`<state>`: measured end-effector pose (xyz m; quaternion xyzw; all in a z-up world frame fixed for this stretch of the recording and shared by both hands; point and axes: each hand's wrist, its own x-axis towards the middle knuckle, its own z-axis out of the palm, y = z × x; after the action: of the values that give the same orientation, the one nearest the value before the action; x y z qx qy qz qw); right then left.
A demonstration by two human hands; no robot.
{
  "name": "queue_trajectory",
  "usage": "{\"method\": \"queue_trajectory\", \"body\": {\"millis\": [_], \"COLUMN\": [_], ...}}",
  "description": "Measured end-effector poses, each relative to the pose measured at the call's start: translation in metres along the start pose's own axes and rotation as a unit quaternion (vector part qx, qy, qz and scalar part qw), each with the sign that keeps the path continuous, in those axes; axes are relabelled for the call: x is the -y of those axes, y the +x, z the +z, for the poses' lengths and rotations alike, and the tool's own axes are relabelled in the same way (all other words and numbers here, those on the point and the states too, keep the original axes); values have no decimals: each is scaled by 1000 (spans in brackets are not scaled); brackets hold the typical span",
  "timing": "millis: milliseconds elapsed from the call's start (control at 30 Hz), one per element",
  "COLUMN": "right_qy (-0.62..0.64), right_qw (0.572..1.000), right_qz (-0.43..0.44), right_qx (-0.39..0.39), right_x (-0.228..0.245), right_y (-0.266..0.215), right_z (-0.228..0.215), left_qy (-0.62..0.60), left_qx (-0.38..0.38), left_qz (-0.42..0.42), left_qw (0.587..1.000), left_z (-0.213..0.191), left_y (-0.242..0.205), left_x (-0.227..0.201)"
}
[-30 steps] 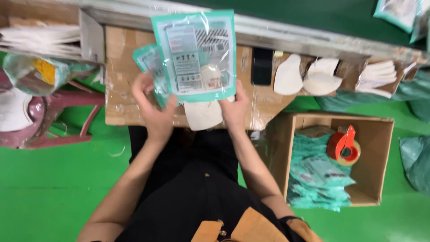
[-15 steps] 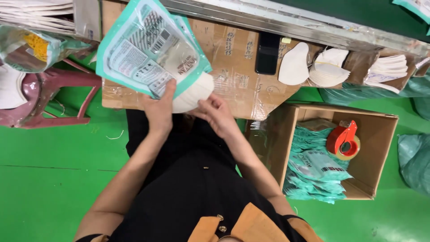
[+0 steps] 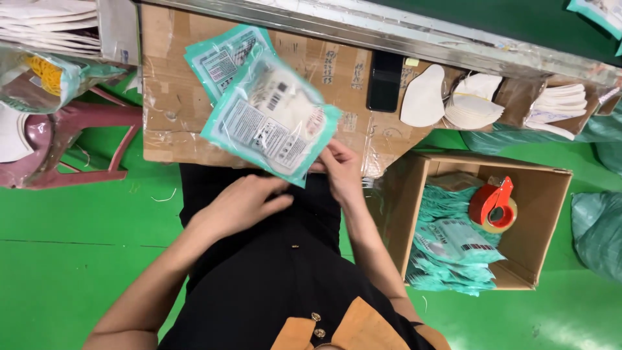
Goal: The person is packaging stacks of face masks into individual plastic bags at a production workstation.
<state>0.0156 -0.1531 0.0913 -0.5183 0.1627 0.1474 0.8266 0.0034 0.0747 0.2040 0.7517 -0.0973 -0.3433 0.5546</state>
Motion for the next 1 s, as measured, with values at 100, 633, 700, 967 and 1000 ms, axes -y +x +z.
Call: {"method": "queue_trajectory", "body": {"millis": [100, 633, 700, 967, 1000], "right_qy": [-148, -518, -459, -120, -119], "right_qw": [985, 744, 729, 960, 960], "right_qz": [-92, -420, -482, -243, -242], "right_qx": [-3, -48, -161, -74, -74], "right_x": [22, 76, 113, 85, 80], "right_y": [-11, -32, -35, -18, -16], "right_z": [-6, 49, 81, 33, 28], "left_qy": [154, 175, 84, 90, 90], "left_qx": [16, -293, -341, -375, -375], "left_qz": [83, 362, 330, 297, 295], "left_qw": [984, 867, 876, 873, 874], "left_z": [-11, -29, -22, -24, -24], "left_y": [-8, 23, 20, 15, 15], "left_x": [-22, -34, -16, -24, -23]}}
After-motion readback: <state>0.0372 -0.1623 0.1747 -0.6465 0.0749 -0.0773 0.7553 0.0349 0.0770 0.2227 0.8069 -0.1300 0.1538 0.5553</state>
